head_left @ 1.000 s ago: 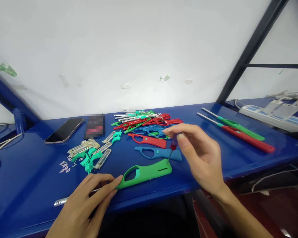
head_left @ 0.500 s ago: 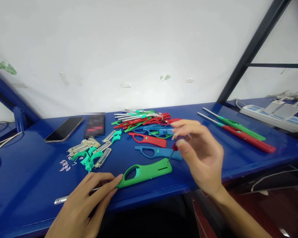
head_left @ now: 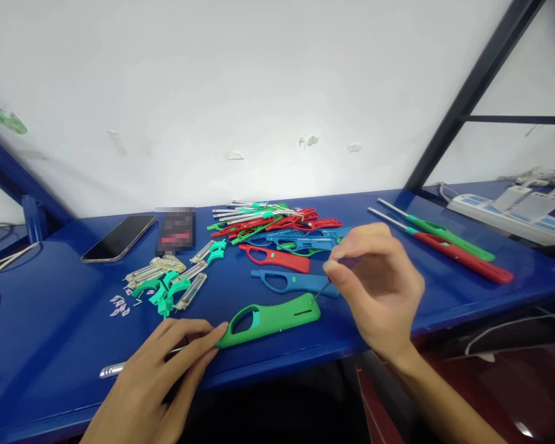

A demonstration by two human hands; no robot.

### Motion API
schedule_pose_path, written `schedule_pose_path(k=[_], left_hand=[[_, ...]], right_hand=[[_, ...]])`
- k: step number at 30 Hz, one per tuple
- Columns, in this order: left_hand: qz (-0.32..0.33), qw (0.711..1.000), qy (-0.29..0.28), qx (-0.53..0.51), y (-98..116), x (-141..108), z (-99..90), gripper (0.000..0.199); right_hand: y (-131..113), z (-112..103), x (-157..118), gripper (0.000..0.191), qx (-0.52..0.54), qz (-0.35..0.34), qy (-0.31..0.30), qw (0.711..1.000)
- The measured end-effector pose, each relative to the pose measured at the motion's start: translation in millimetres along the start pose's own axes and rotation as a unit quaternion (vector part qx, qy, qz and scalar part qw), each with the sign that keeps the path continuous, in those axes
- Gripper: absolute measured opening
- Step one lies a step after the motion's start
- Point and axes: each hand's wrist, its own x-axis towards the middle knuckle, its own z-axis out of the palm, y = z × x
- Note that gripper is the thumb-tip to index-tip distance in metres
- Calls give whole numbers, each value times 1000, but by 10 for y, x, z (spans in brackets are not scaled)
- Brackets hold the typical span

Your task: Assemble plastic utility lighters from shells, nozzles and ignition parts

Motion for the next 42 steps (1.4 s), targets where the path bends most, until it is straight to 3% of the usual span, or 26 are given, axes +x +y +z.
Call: schedule_pose_path(k=[6,10,13,16,19,21,25,27,31,34,38,42], left_hand=[[4,1000,5,-1,-7,12,13,29],[1,1000,8,2,-9,18,28,29],[2,1000,5,3,-13,7,29,29],[3,1000,8,10,-17,-5,23,29],[7,1000,12,13,-17,-12,20,29],[5,1000,10,14,-18,-16,21,30],[1,1000,2,14,-31,-22,31,31],[2,1000,3,14,-37,-17,38,31],[6,1000,14,16,-30,1,45,29],[3,1000,17,17,-13,-3,41,27],[-6,1000,17,18,2,-20,33,27],[-14,1000,20,6,-1,-23,39,27]], right_hand=[[-21,2,-56,38,-36,65,-13,997],[14,16,-39,21,-59,-15,-1,998],[40,36,-43,29,-90,-82,57,991],[25,43,-97,44,-67,-60,54,994],[-4,25,-147,50,-42,-32,-22,998],[-1,12,-149,46,-35,-52,-46,997],[45,15,-118,44,-92,-121,30,988],[58,24,-119,52,-99,-105,32,989],[47,27,-162,64,-55,-40,-35,997],[48,23,-179,61,-54,-25,-45,997],[76,27,-178,54,-54,-27,-14,998],[83,29,-195,60,-26,1,-57,998]])
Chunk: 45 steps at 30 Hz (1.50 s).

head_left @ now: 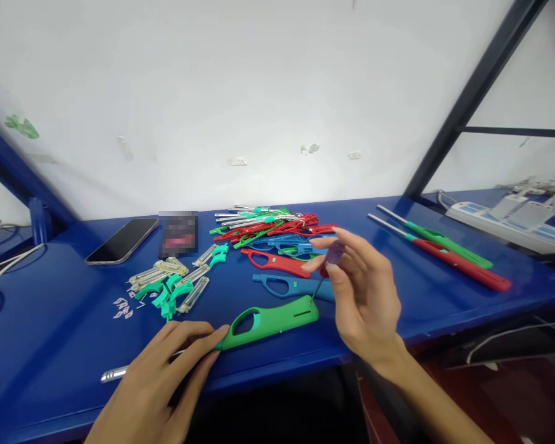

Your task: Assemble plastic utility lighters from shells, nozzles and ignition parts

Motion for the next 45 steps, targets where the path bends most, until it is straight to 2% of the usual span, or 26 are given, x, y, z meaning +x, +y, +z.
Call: schedule_pose_path(k=[4,7,10,17,20,24,27,31,35,38,42,45], left_hand=[[-6,1000,4,1,-14,-4,21,30],[-4,1000,-2,-1,-15,-1,33,29],[-7,1000,-5,-8,-1,10,35,29],[3,1000,11,-6,25,39,21,28],[10,1000,16,1,2,24,32,28],[9,1000,15,9,-35,-14,61,28],[-5,1000,2,10,-45,-31,66,28],[-1,1000,2,8,-48,-30,57,28],[0,1000,4,-7,-17,-1,39,28],[-4,1000,-7,-17,17,28,19,28],[-6,1000,-10,-21,35,43,6,28],[-10,1000,-5,-24,33,36,11,28]], right_hand=[[-5,-11,-5,54,-18,-17,-21,999],[10,-12,12,46,-58,-49,33,997],[32,-4,22,42,-73,-41,71,994],[16,-13,-4,44,-30,-11,32,999],[5,-23,24,39,-35,-50,48,997],[6,-23,66,36,-58,-81,100,990],[-1,-16,47,38,-28,-49,100,993],[-25,-27,15,45,-27,15,55,998],[-31,-40,57,34,-53,-28,73,996],[-32,-8,74,36,-64,-43,100,992],[-62,19,78,39,-28,30,73,996],[-92,-114,151,31,55,77,87,992]])
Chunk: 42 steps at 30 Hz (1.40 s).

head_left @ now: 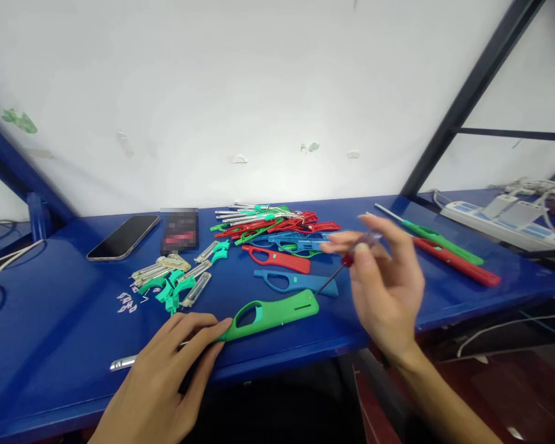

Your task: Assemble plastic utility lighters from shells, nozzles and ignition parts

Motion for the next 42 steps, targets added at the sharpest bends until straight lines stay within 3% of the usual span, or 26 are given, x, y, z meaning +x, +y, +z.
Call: schedule_pose_path(k=[2,4,6,8,10,15,19,23,29,33,36,38,40,42], left_hand=[[0,1000,1,-1,-2,-9,4,28],[-4,1000,-7,-2,-2,-23,9,29],[-12,1000,-13,-5,-1,-38,14,30],[-17,1000,-16,-5,-2,-50,18,30],[-17,1000,-15,-3,-2,-55,18,30],[3,1000,-7,4,2,-33,0,29],[3,1000,-4,-2,19,-16,-6,28],[-8,999,-25,-28,38,-31,-10,42],[20,998,-46,-46,17,-99,-8,56],[25,998,-31,-50,12,-79,6,54],[33,998,-23,-44,22,-52,3,50],[38,999,-17,-34,33,-43,-4,47],[39,999,-12,-27,43,-41,-9,44],[39,999,-14,-25,49,-44,-10,43]], right_hand=[[-66,-151,95,26,50,43,-28,997],[-146,-311,171,23,27,114,-142,983],[-209,-423,189,24,-96,188,-270,939],[-225,-455,149,24,-226,223,-315,894],[-190,-421,82,19,-287,219,-323,875],[-46,-298,1,11,-255,203,-323,888],[-24,-283,14,15,-242,216,-339,883],[-5,-312,32,20,-240,205,-354,880],[26,-398,201,29,-185,287,-429,836],[-66,-436,340,28,-190,305,-423,832],[-168,-301,445,29,-206,280,-402,847],[-208,-91,529,27,-199,257,-418,848],[-201,191,618,20,-185,230,-458,838],[-142,497,697,15,-188,194,-522,809]])
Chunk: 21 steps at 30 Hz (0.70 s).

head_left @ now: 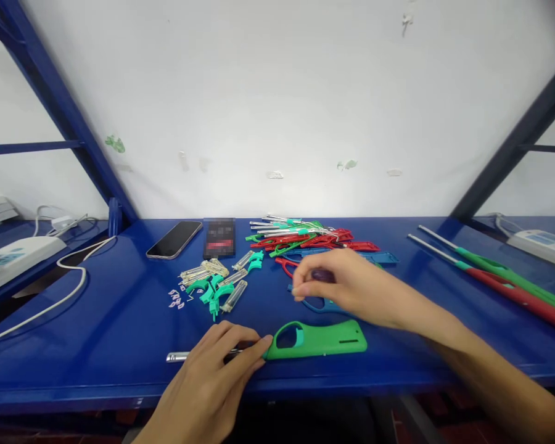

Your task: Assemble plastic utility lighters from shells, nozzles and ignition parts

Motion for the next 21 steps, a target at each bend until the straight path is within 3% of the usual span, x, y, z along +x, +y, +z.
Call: schedule_pose_path(k=[7,12,17,21], left_hand=[[-30,999,-34,-3,-1,-26,13,42],[-17,1000,-24,9,13,-3,13,39],[-13,1000,-19,13,17,18,4,40],[-22,999,-34,-3,19,22,-28,41]], right_hand=[[-198,302,864,9,-66,-73,-77,992],[-288,543,1229,12,-127,-66,-52,988],[-356,476,1292,22,-161,-56,-7,985],[-387,138,946,23,-141,-58,11,988]])
